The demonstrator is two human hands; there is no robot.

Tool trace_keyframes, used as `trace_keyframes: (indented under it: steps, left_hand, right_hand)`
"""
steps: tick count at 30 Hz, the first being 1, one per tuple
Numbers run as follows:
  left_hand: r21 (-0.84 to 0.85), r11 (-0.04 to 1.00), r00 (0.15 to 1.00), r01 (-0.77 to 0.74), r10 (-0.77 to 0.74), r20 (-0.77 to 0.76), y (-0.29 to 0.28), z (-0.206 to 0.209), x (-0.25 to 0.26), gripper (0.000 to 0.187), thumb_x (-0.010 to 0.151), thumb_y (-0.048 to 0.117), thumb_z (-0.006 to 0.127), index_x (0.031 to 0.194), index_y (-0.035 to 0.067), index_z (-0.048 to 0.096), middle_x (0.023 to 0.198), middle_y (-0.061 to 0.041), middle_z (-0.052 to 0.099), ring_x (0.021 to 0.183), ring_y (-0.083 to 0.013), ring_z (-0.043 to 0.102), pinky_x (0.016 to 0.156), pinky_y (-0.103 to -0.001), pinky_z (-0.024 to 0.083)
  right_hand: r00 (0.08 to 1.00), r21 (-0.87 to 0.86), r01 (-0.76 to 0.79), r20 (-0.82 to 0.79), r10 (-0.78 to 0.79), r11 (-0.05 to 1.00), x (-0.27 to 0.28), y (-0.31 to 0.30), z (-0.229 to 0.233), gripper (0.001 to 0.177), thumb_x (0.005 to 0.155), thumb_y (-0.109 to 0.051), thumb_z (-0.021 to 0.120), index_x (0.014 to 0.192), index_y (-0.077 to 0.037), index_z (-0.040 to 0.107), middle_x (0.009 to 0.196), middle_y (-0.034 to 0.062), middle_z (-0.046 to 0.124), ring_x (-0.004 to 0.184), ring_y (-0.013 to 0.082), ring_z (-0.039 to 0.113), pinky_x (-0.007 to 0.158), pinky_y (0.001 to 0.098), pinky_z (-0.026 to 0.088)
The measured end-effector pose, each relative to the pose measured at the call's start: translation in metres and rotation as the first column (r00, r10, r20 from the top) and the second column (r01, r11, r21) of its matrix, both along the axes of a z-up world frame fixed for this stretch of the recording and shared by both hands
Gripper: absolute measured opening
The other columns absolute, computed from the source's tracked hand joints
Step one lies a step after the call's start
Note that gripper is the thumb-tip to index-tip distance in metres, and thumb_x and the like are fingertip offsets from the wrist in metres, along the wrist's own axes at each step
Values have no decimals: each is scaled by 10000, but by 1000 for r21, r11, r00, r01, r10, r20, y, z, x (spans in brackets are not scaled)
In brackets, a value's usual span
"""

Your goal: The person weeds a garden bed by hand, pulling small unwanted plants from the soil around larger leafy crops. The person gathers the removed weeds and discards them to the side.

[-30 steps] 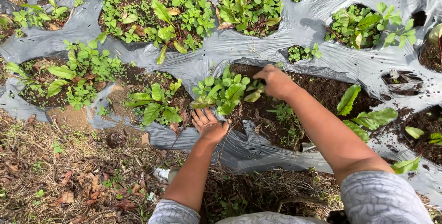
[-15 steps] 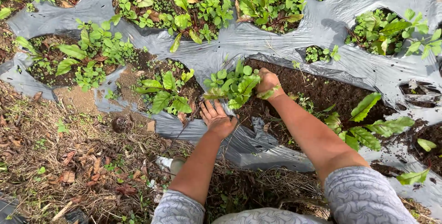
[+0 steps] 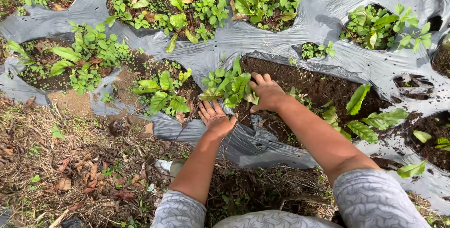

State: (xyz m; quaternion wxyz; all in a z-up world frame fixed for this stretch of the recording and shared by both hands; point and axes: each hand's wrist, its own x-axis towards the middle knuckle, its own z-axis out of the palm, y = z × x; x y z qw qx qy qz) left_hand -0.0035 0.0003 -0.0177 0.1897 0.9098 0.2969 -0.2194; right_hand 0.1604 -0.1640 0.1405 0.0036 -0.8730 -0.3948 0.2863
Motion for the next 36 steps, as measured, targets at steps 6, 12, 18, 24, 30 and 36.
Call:
trace_keyframes:
  steps: [6, 12, 18, 24, 30, 36]
  left_hand:
    - [-2, 1000, 1000, -13, 13, 17, -2, 16, 0, 1206, 904, 625, 613, 1631, 130, -212, 1643, -266, -312, 1498, -508, -304, 1219, -642, -141]
    - [-78, 996, 999, -30, 33, 31, -3, 58, -4, 1152, 950, 525, 646, 1646, 141, -188, 1678, -238, -257, 1545, -472, -220, 1264, -585, -133]
    - [32, 982, 765, -185, 123, 632, 0, 39, -33, 416, 943, 214, 577, 1350, 300, 574, 1428, -32, 434, 1318, -294, 422, 1073, -525, 379]
    - [193, 981, 743, -14, -119, 659, -26, 49, -9, 162, 825, 59, 708, 951, 154, 746, 1104, -69, 606, 975, -280, 526, 811, -429, 446]
    - [70, 986, 772, 151, -162, 614, -26, 43, -4, 422, 868, 75, 667, 1222, 295, 734, 1192, 19, 658, 1051, -232, 548, 872, -430, 437]
    - [243, 967, 784, 77, -209, 584, 4, 53, 17, 84, 954, 165, 683, 1006, 193, 742, 959, -36, 670, 935, -212, 599, 826, -367, 476]
  right_hand:
    - [980, 263, 22, 183, -72, 964, -11, -1, -113, 320, 893, -365, 738, 1102, -123, 741, 1178, 113, 580, 1087, 322, 623, 915, 384, 583]
    - [985, -61, 95, 153, -85, 994, 26, -62, -109, 467, 896, -323, 739, 1343, -194, 698, 1326, 140, 690, 1135, 344, 724, 946, 483, 618]
    - [967, -181, 117, 243, -71, 976, -34, -46, 55, 512, 891, -553, 730, 1290, -232, 721, 1386, 73, 603, 1293, 287, 577, 1104, 482, 469]
    - [907, 246, 414, -194, -374, 876, -74, 8, 19, 667, 1071, -485, 579, 1464, 41, 463, 1379, 330, 534, 1174, 479, 655, 880, 590, 633]
    - [673, 293, 732, -457, -582, 616, -61, -12, -58, 611, 1023, -483, 674, 1351, 27, 598, 1274, 279, 658, 1225, 467, 624, 988, 612, 563]
    - [516, 312, 856, -550, -657, 411, -67, -23, -80, 593, 915, -477, 793, 1310, -44, 702, 1229, 198, 721, 1244, 355, 642, 1044, 536, 481]
